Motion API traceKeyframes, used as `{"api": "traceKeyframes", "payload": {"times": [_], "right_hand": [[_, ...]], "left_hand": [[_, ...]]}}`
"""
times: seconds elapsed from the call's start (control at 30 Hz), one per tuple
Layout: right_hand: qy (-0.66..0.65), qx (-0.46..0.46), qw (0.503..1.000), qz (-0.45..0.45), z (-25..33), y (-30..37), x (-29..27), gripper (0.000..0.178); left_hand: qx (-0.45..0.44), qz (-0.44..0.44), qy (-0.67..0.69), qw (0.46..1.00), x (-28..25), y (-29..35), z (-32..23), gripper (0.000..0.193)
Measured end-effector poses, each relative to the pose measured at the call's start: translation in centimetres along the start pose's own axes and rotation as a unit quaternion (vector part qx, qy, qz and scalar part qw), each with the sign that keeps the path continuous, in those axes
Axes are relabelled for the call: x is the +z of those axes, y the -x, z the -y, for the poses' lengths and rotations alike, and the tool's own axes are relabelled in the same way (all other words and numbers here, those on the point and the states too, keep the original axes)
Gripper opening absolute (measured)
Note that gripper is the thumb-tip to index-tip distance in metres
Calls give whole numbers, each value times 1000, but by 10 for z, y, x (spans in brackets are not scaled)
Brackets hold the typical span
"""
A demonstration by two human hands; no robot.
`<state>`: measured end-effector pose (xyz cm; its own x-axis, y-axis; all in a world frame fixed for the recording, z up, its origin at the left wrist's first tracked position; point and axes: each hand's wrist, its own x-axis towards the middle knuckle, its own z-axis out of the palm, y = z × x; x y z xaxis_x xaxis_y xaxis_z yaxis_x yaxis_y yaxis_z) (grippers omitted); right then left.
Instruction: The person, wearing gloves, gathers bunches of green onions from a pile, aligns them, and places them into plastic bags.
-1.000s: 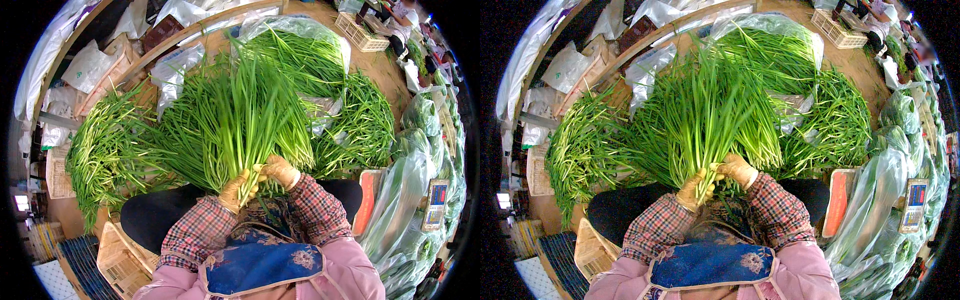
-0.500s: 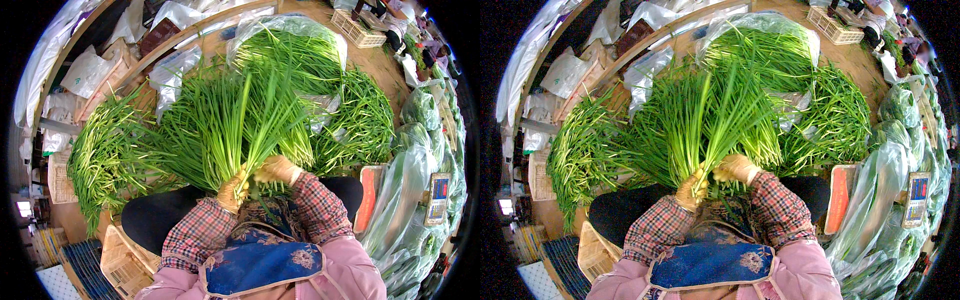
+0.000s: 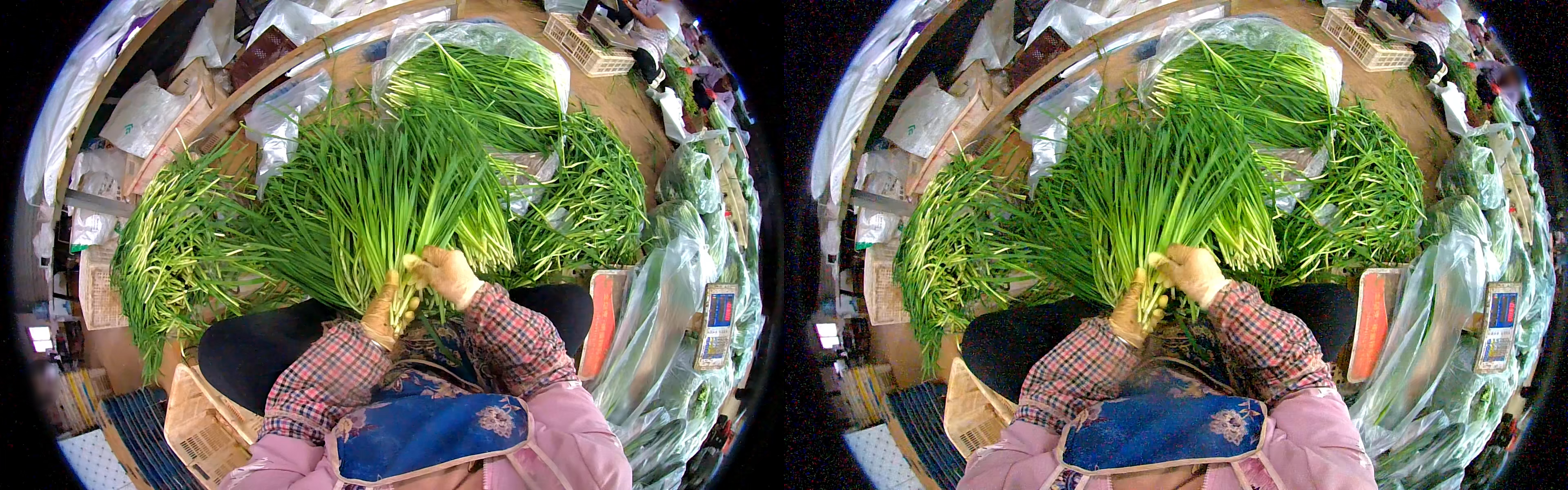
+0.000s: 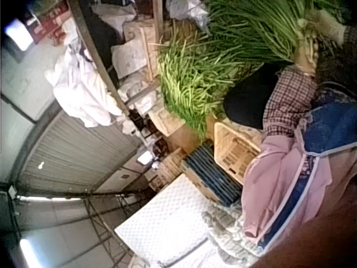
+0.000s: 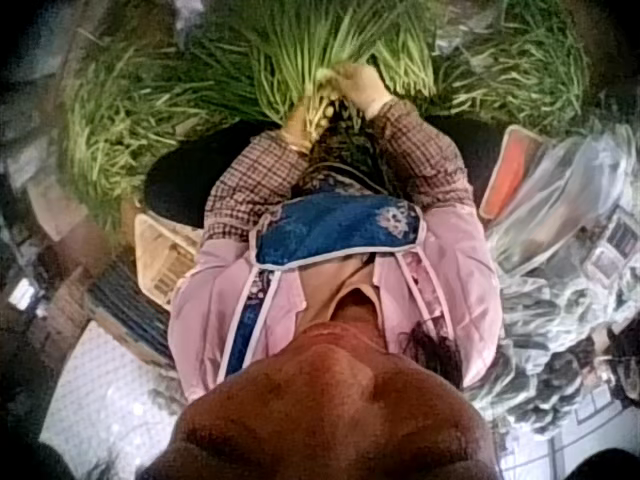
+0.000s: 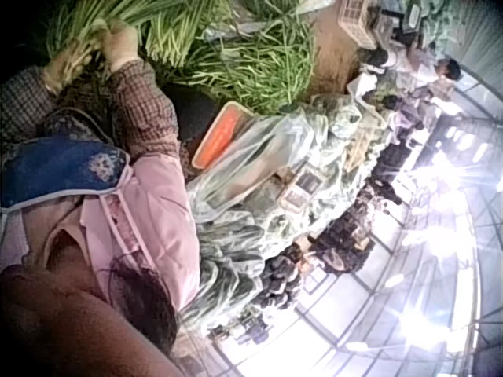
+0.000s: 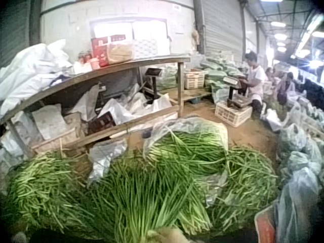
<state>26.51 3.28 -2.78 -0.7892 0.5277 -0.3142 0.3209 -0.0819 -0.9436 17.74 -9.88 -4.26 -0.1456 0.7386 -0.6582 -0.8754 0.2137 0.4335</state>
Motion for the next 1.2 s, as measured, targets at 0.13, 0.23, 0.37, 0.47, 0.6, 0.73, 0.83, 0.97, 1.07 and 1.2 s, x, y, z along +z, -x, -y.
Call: {"api": "traceKeyframes", "payload": {"times": [0.13, 0.23, 0.37, 0.47, 0.6, 0.73, 0.83, 0.97, 1.07, 1.2], "right_hand": [[163, -163, 970, 76, 32, 20, -3, 21], [8, -118, 984, 130, 33, 21, -26, 16], [-390, -226, 888, -87, 63, 14, -67, 39], [-528, -108, 779, -320, 60, -7, -81, 34], [117, 116, 985, 47, 41, -1, -19, 41], [292, 13, 956, 25, 7, -9, 3, 46], [89, -10, 995, 32, 4, -4, -9, 31], [-126, 56, 988, 66, 12, 8, -10, 11], [-189, 47, 975, 109, 17, 15, -12, 16], [-111, -1, 978, 177, 7, 17, -4, 14]], "left_hand": [[-18, 51, 56, 997, -22, -12, 7, 34], [-50, 26, -54, 997, -2, -7, -5, 26], [-28, -38, -130, 990, 3, -6, -4, 21], [21, -111, -175, 978, 14, -10, 10, 23], [63, -127, -300, 943, 20, -11, 19, 30], [54, -108, -361, 925, 25, -11, 15, 39], [9, -23, -171, 985, 19, -3, 8, 34], [-42, 77, 5, 996, 5, -2, 0, 29], [-23, 109, 52, 992, 11, 0, -1, 32], [-30, 129, 53, 990, -2, -8, 1, 33]]}}
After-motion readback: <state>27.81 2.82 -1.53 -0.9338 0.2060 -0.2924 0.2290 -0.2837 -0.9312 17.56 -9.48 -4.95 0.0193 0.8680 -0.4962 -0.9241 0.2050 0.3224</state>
